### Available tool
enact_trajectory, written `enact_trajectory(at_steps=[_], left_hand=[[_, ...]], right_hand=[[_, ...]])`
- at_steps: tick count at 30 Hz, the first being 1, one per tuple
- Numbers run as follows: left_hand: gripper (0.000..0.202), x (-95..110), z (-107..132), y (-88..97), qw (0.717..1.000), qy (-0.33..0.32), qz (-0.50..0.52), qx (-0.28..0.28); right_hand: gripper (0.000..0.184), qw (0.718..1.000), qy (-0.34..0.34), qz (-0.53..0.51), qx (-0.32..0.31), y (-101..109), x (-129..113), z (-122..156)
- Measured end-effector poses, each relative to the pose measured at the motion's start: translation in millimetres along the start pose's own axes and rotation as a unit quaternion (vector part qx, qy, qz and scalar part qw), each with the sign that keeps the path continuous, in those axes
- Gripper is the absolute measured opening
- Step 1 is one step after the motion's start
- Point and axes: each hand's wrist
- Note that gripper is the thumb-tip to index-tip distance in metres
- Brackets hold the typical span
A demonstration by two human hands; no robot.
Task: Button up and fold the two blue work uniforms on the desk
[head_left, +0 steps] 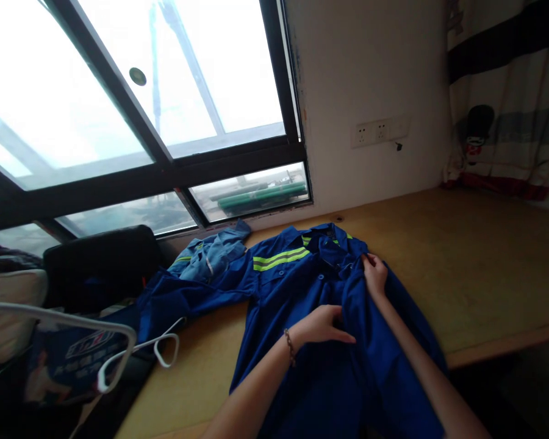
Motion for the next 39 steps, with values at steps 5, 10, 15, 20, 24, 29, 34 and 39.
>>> enact_trajectory(at_steps=[5, 10, 15, 20, 24, 29, 34, 39], left_hand=[[0.055, -19.2, 29.3, -4.5, 0.976, -0.046, -0.181, 0.113], [0.044, -57.0, 48.5, 34.8, 0.960, -0.033, -0.231, 0.156], [0.023, -75.0, 44.8, 83.1, 0.964, 0.014, -0.231, 0.133], [0.025, -45.2, 17.1, 90.6, 0.926, 0.134, -0.294, 0.196], [0.028, -18.6, -23.5, 49.2, 0.940, -0.011, -0.175, 0.293], [0.025, -30.3, -44.8, 13.6, 0.967, 0.020, 0.052, 0.247], [0.023, -43.6, -26.3, 28.7, 0.884, 0.075, 0.369, 0.278], [0.014, -39.1, -19.0, 39.7, 0.836, 0.107, 0.469, 0.264]], right_hand=[[0.037, 0.998, -0.035, -0.047, -0.011, 8.4, 8.2, -11.1], [0.033, 0.988, -0.086, -0.112, -0.058, 5.8, 9.1, -12.3], [0.035, 0.958, -0.189, -0.187, -0.106, -2.4, 5.8, -3.7], [0.036, 0.955, -0.202, -0.184, -0.118, -3.3, 0.0, 0.1], [0.038, 0.958, -0.171, -0.193, -0.128, -2.2, -6.1, 1.8], [0.036, 0.958, -0.124, -0.192, -0.171, -3.5, -14.2, 7.3], [0.034, 0.940, -0.151, -0.256, -0.165, -2.5, -37.5, 12.4], [0.030, 0.889, -0.060, -0.324, -0.318, 3.4, -69.9, 38.6]])
Point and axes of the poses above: each hand's wrist, its own z-axis away from the middle knuckle, its own y-axis out of the back of the hand, x = y × z, and after that the axes turned 3 degrees about y, right-handed
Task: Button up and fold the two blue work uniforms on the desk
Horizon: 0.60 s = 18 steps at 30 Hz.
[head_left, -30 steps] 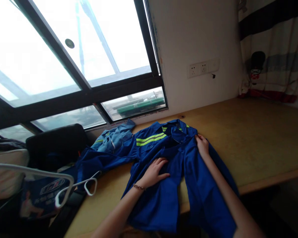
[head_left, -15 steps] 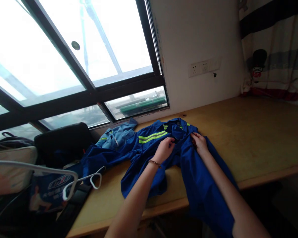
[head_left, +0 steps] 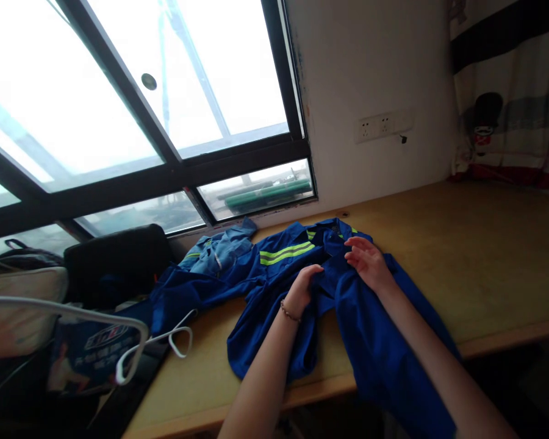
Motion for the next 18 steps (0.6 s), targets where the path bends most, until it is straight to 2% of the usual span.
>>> enact_trajectory(at_steps=[3, 5, 8, 10, 14, 18], left_hand=[[0.014, -1.8, -3.0, 2.5, 0.998, 0.051, 0.021, -0.015], [0.015, -4.2, -6.1, 6.8, 0.998, 0.053, 0.013, -0.020], [0.016, -6.5, -9.4, 13.4, 0.998, 0.043, -0.010, -0.035], [0.017, -6.3, -9.4, 15.6, 0.998, 0.043, -0.017, -0.041], [0.022, -4.6, -6.1, 15.2, 0.997, 0.025, -0.046, -0.050], [0.032, -8.1, -6.9, 13.6, 0.994, -0.025, -0.098, -0.038]], right_hand=[[0.022, 0.977, -0.020, 0.145, -0.154, -17.0, 4.5, 14.5], [0.022, 0.941, 0.024, 0.282, -0.187, -24.0, 12.2, 19.9], [0.018, 0.879, 0.123, 0.422, -0.184, -27.8, 22.5, 22.8], [0.015, 0.856, 0.157, 0.459, -0.179, -28.0, 26.7, 24.1], [0.016, 0.836, 0.190, 0.493, -0.151, -28.0, 32.2, 28.0], [0.020, 0.826, 0.202, 0.507, -0.139, -28.2, 36.0, 30.3]])
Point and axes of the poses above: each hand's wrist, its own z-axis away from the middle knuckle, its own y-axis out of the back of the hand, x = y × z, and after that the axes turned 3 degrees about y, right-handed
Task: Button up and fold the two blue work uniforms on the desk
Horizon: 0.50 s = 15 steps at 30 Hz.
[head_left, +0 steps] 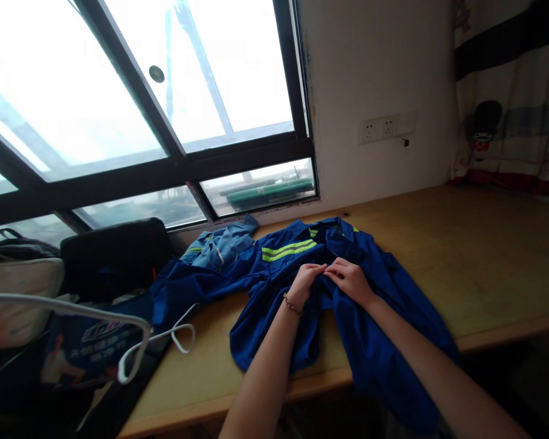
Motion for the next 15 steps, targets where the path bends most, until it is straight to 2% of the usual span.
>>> enact_trajectory(at_steps=[5, 11, 13, 15], left_hand=[[0.034, -9.5, -7.4, -3.5, 0.987, -0.077, -0.127, 0.062], [0.027, -11.0, -6.6, -11.4, 0.924, -0.189, -0.286, 0.167], [0.026, -9.6, -4.3, -12.9, 0.912, -0.211, -0.303, 0.181], [0.027, -8.6, -2.9, -13.2, 0.911, -0.220, -0.303, 0.176]], right_hand=[[0.019, 1.000, -0.012, 0.026, -0.006, -2.1, 5.9, -0.8], [0.023, 0.999, -0.034, 0.015, -0.005, -2.7, 15.2, -2.5], [0.021, 0.999, -0.034, -0.005, -0.003, -2.2, 16.5, -2.9], [0.020, 0.999, -0.035, -0.023, -0.002, -1.8, 17.3, -3.0]])
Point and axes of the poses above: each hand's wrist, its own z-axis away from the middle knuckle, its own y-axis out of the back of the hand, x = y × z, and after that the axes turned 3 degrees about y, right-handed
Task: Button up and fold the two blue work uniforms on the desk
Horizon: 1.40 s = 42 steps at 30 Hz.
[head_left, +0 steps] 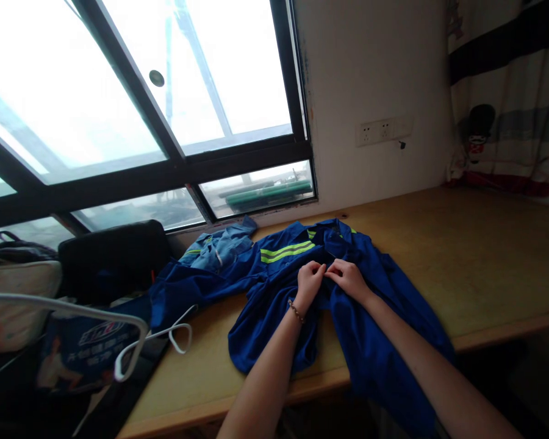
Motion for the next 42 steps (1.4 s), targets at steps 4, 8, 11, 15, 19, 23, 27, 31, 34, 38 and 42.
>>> enact_trajectory(at_steps=[4, 8, 11, 15, 19, 23, 27, 31, 34, 38, 42], left_hand=[[0.029, -1.9, -0.9, 1.0, 0.999, -0.002, 0.031, -0.020], [0.029, -4.7, -2.1, -0.4, 0.998, -0.004, 0.044, -0.033], [0.027, -5.2, -1.0, -1.5, 0.999, -0.023, 0.033, -0.032], [0.027, -3.4, 3.5, -0.8, 0.996, -0.080, -0.045, -0.011], [0.025, 0.9, 8.2, 2.8, 0.972, -0.170, -0.161, -0.013], [0.026, 5.1, 10.6, 6.6, 0.942, -0.236, -0.236, -0.031], [0.029, 7.8, 12.1, 7.8, 0.918, -0.273, -0.287, -0.036], [0.031, 9.3, 13.4, 7.7, 0.908, -0.286, -0.306, -0.025], [0.031, 10.2, 14.3, 7.7, 0.904, -0.293, -0.311, -0.015], [0.030, 10.8, 15.9, 4.4, 0.904, -0.300, -0.305, -0.003], [0.028, 10.8, 17.8, -3.0, 0.908, -0.308, -0.285, -0.011]], right_hand=[[0.019, 1.000, -0.007, -0.017, 0.003, 0.1, 1.0, 0.4], [0.015, 0.997, -0.015, -0.061, 0.034, 0.7, 1.1, 0.3], [0.028, 0.994, -0.011, -0.104, 0.001, 0.7, 3.5, -0.1], [0.022, 0.988, -0.036, -0.132, -0.066, -0.3, 10.3, 1.0], [0.019, 0.981, -0.050, -0.148, -0.113, -0.4, 17.1, 2.2], [0.020, 0.968, -0.083, -0.177, -0.158, -1.0, 25.1, 1.1], [0.019, 0.957, -0.097, -0.203, -0.181, -3.4, 32.5, 0.6], [0.019, 0.954, -0.117, -0.215, -0.173, -4.9, 35.2, 1.1], [0.020, 0.951, -0.121, -0.229, -0.168, -3.6, 33.6, 0.5], [0.016, 0.963, -0.101, -0.205, -0.145, -2.4, 30.7, 0.2], [0.009, 0.986, -0.064, -0.116, -0.104, -5.2, 29.9, 1.9]])
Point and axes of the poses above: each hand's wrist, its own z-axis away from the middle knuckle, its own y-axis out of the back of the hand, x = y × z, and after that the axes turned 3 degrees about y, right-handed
